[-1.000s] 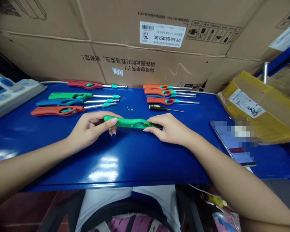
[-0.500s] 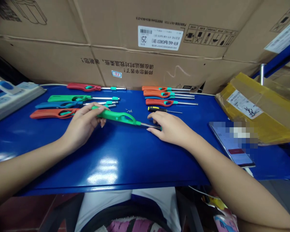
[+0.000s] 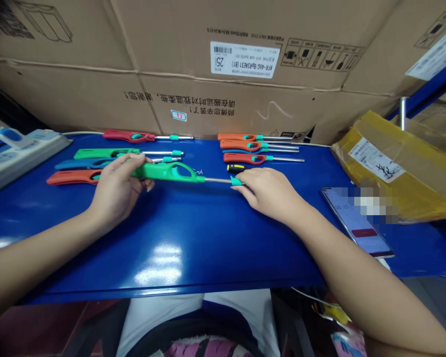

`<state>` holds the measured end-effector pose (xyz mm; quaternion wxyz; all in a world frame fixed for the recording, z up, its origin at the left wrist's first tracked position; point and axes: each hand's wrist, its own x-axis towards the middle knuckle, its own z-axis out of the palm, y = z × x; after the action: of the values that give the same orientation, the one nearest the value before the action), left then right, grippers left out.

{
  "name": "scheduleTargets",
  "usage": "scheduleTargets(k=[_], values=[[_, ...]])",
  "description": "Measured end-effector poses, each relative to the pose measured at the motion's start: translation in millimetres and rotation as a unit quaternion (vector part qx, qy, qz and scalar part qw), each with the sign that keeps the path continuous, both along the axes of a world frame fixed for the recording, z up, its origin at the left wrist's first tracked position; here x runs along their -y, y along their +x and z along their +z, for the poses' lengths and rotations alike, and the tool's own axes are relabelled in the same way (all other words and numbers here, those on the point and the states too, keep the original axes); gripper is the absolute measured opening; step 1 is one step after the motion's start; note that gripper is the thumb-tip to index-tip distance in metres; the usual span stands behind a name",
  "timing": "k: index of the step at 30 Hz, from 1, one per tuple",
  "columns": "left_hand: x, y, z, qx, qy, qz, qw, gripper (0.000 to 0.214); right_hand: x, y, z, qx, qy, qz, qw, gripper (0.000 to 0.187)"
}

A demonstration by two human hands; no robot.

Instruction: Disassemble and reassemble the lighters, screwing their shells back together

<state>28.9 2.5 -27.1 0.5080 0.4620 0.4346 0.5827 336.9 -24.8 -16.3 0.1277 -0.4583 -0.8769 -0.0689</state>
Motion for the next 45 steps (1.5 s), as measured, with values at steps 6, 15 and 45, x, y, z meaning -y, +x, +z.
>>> scheduleTargets(k=[6,15,45], values=[[18,10,0.6,-0.246,0.031,-0.177,0.953,0.034,6,-11,-3.4,0.045,-0.042,0.060,0.996,0.028],[19,10,-2.3,-0.236,-0.044,-0.219,0.946,0.034,10,-17,-3.6,-0.071,-0.135,0.087,0.984,0.022],[40,15,1.5,-0.214,-0.065,-0.191,0.956,0.034,17,-20,-11.5,-0.039,0.067,0.197,0.977,0.025]])
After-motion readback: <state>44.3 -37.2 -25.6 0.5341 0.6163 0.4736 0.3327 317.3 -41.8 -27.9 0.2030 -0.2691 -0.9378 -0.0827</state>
